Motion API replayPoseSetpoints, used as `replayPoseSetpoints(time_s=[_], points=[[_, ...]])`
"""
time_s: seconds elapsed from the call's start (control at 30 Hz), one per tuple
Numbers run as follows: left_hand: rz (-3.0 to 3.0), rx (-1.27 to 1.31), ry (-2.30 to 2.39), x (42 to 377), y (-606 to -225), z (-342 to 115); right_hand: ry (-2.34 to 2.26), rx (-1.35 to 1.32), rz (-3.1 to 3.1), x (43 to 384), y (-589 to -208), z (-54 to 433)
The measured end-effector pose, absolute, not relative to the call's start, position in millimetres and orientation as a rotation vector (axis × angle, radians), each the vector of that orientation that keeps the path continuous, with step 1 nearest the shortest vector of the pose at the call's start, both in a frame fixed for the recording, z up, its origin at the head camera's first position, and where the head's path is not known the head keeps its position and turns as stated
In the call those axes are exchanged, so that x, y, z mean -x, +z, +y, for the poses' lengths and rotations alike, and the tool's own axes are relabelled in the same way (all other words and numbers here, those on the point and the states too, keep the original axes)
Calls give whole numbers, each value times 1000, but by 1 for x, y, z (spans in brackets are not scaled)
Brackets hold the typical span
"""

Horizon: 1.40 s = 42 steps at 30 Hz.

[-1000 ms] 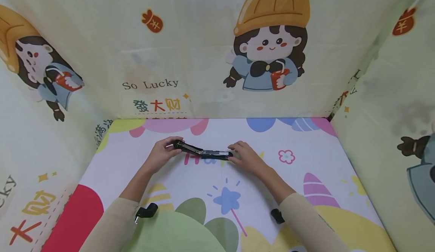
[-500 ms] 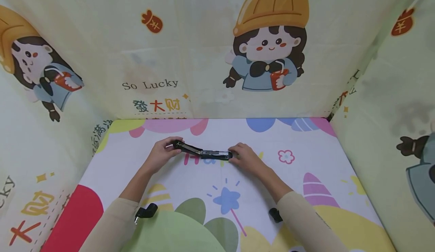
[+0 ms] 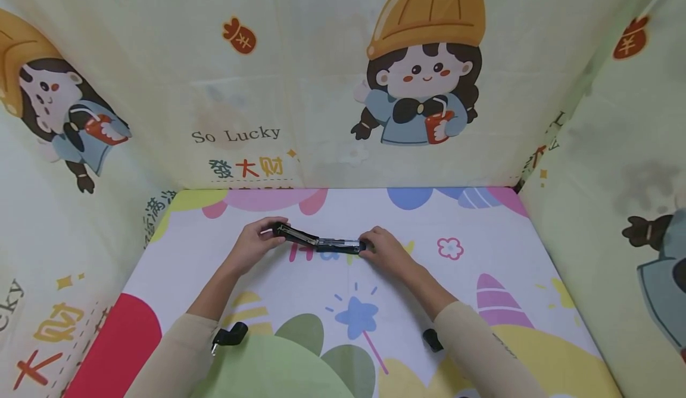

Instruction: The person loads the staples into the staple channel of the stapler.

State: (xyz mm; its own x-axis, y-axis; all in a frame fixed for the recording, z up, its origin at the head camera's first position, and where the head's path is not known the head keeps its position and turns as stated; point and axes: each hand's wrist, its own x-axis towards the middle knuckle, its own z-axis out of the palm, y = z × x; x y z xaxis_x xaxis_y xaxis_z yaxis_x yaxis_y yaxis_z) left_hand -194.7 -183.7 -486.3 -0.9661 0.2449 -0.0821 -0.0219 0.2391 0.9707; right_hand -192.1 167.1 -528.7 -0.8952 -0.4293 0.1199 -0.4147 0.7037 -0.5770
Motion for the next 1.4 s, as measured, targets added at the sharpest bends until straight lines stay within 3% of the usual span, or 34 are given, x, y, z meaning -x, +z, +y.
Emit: replayPoseSetpoints(time_s=[0.63, 1.4], points=[[2358, -241, 1784, 196, -478, -176, -904, 696, 2904, 192, -529, 162], [2492, -323, 1673, 198, -467, -130, -954, 638, 2866, 191, -529, 166]])
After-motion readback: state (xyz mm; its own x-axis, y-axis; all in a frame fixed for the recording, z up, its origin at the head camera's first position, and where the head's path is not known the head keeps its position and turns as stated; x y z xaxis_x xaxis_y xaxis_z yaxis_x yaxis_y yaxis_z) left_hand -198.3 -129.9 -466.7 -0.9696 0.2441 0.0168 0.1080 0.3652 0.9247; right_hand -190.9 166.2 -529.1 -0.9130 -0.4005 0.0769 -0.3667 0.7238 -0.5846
